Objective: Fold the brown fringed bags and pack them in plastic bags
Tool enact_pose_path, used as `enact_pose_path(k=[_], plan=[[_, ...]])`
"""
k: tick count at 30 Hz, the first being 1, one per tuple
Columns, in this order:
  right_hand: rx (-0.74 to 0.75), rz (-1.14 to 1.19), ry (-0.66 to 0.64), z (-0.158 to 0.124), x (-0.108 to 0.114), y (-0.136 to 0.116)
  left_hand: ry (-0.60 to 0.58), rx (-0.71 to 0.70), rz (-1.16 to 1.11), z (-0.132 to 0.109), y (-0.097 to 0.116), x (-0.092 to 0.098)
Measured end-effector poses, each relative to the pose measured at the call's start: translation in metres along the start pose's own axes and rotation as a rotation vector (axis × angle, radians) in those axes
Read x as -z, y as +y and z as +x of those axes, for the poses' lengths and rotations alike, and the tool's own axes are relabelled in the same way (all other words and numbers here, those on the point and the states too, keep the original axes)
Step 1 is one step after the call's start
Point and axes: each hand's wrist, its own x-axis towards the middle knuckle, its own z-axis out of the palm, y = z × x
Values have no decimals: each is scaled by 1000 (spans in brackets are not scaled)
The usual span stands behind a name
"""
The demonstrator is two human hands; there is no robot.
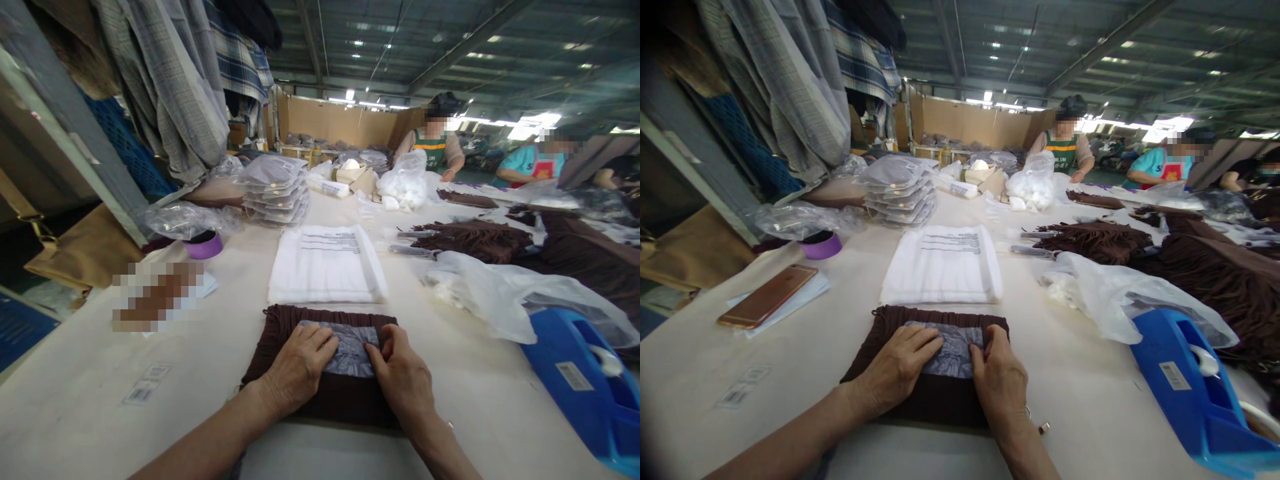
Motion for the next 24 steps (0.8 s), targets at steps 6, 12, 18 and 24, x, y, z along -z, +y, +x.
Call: enact_pose_path(k=[6,12,18,24], plan=[[711,-71,103,-4,-6,-17,-65,69,-171,0,-3,6],[638,-384,-59,-17,-34,-8,-97,94,-270,0,-11,6],[590,-394,-69,-20,-34,-6,-12,243,-388,-13,-28,37],[570,-329,-20,-21,-39,-5,-19,820,-303,-120,-10,92]])
